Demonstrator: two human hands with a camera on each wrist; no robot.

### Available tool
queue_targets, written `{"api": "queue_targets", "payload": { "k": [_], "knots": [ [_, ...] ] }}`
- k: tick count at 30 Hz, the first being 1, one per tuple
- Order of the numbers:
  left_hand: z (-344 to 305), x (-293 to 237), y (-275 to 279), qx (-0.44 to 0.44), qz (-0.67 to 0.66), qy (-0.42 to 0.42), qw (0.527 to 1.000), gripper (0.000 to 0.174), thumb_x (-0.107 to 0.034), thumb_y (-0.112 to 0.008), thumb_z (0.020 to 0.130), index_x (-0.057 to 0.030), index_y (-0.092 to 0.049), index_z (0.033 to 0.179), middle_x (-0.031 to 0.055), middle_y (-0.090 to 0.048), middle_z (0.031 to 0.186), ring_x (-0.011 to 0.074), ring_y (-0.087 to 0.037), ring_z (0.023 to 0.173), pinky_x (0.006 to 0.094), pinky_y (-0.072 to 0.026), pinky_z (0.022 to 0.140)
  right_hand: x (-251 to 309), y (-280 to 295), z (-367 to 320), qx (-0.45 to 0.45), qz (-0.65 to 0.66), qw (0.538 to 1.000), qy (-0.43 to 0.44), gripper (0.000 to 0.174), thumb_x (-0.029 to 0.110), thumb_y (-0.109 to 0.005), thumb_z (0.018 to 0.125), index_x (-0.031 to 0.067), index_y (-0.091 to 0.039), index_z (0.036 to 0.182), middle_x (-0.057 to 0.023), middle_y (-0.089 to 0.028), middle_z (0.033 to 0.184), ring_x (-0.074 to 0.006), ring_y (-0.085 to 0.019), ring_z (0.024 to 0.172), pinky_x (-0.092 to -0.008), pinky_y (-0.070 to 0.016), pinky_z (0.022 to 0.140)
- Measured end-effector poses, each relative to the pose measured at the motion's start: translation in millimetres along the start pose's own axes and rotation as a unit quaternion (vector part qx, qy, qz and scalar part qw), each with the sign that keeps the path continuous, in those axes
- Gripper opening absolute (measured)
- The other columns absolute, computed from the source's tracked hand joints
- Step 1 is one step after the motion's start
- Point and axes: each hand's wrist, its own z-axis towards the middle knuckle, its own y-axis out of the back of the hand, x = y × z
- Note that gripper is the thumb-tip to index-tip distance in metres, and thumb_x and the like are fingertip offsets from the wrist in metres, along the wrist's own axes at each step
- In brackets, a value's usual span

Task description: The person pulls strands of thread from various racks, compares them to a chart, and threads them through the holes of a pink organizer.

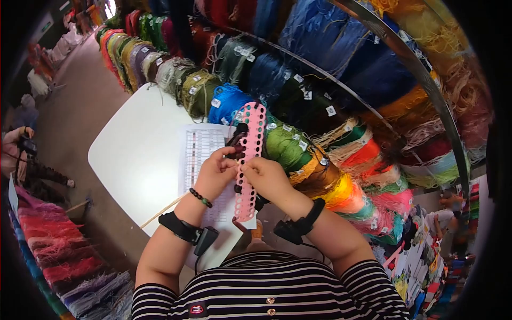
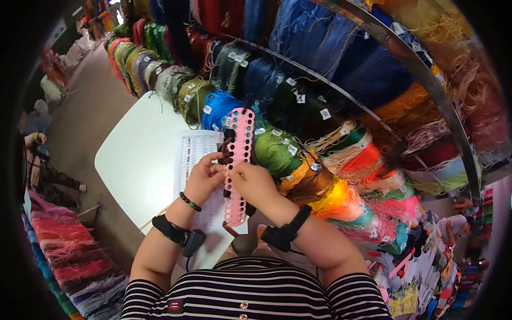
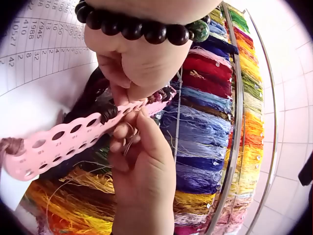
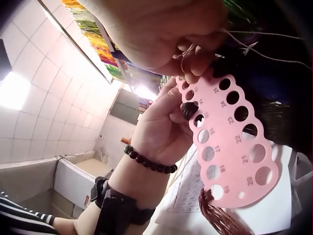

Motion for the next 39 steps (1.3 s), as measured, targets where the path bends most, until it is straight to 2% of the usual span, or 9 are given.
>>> {"api": "queue_targets", "payload": {
  "k": [2,9,16,19,24,27,31,36,39],
  "knots": [
    [-9,-7,1,-0.06,0.187,-0.035,0.98,0.038,0.002,-0.059,0.086,0.0016,-0.05,0.122,0.0055,-0.068,0.089,0.01,-0.062,0.075,0.0229,-0.0499,0.067,-8,0,-3,0.003,0.079,0.996,-0.038,0.015,0.015,-0.061,0.088,0.0007,-0.058,0.094,-0.0083,-0.064,0.07,-0.0143,-0.06,0.061,-0.0289,-0.0469,0.056],
    [-27,-20,-23,0.006,-0.186,0.031,0.982,0.033,0.001,-0.062,0.087,-0.0001,-0.054,0.119,0.0071,-0.069,0.097,0.0115,-0.064,0.09,0.0234,-0.0487,0.08,-7,4,-6,-0.003,0.221,0.971,-0.095,0.015,0.008,-0.054,0.091,0.002,-0.051,0.103,-0.0096,-0.065,0.075,-0.0134,-0.059,0.063,-0.0271,-0.0466,0.058],
    [-14,-1,-23,0.027,-0.054,-0.01,0.998,0.043,0.004,-0.055,0.087,-0.0006,-0.047,0.129,0.0109,-0.067,0.109,0.0122,-0.065,0.088,0.0214,-0.0515,0.068,0,16,-9,0.02,0.423,0.884,-0.196,0.016,0.01,-0.056,0.09,0.0059,-0.052,0.104,-0.0057,-0.062,0.079,-0.0092,-0.052,0.065,-0.0192,-0.0368,0.058],
    [-12,0,-27,0.026,0.074,-0.047,0.996,0.051,0.002,-0.06,0.079,-0.0039,-0.049,0.129,0.0087,-0.067,0.099,0.0112,-0.062,0.074,0.0238,-0.0501,0.062,-2,14,-11,-0.003,0.405,0.9,-0.161,0.014,0.015,-0.059,0.091,0.0076,-0.052,0.101,-0.0002,-0.059,0.073,-0.0057,-0.05,0.06,-0.0176,-0.033,0.051],
    [-21,-9,-25,-0.025,0.187,-0.089,0.978,0.046,-0.002,-0.066,0.075,-0.0056,-0.058,0.12,0.0023,-0.057,0.074,0.0123,-0.055,0.062,0.0281,-0.0472,0.058,-27,6,-15,-0.056,0.054,0.992,-0.097,0.02,0.019,-0.069,0.087,0.0043,-0.055,0.084,0.0033,-0.051,0.062,-0.0021,-0.041,0.054,-0.0205,-0.0305,0.047],
    [-32,-1,4,-0.201,0.393,-0.15,0.885,0.034,-0.006,-0.065,0.079,-0.0064,-0.062,0.113,-0.0015,-0.053,0.069,0.011,-0.053,0.061,0.0257,-0.0457,0.057,-47,-3,-11,-0.023,0.11,0.987,-0.11,0.028,0.02,-0.071,0.085,0.0024,-0.054,0.071,0.003,-0.047,0.058,-0.0041,-0.038,0.053,-0.0239,-0.0312,0.047],
    [-77,-34,80,-0.277,0.049,0.015,0.96,0.025,-0.02,-0.054,0.095,-0.0055,-0.063,0.113,-0.0065,-0.053,0.07,0.005,-0.049,0.06,0.0184,-0.0363,0.05,-39,-5,-9,-0.031,0.135,0.986,-0.097,0.033,0.024,-0.071,0.083,0.0007,-0.053,0.068,-0.0017,-0.048,0.056,-0.0085,-0.04,0.052,-0.0287,-0.0338,0.048],
    [-200,-44,198,-0.352,-0.3,-0.124,0.878,0.037,-0.027,-0.051,0.099,-0.0087,-0.048,0.131,-0.0072,-0.053,0.079,0.0021,-0.049,0.065,0.0151,-0.0365,0.047,-38,-5,-10,-0.058,0.127,0.985,-0.104,0.026,0.018,-0.068,0.086,0.0024,-0.054,0.071,0.0021,-0.046,0.058,-0.0058,-0.039,0.053,-0.0261,-0.0326,0.049],
    [-292,-26,262,-0.42,-0.286,-0.144,0.849,0.034,-0.026,-0.046,0.101,-0.0112,-0.048,0.131,-0.0048,-0.057,0.083,0.0049,-0.056,0.074,0.0156,-0.0435,0.05,-33,-1,-14,-0.054,0.172,0.978,-0.102,0.02,0.014,-0.066,0.088,0.0053,-0.054,0.075,0.0071,-0.045,0.061,-0.002,-0.037,0.055,-0.0211,-0.0303,0.049]
  ]
}}
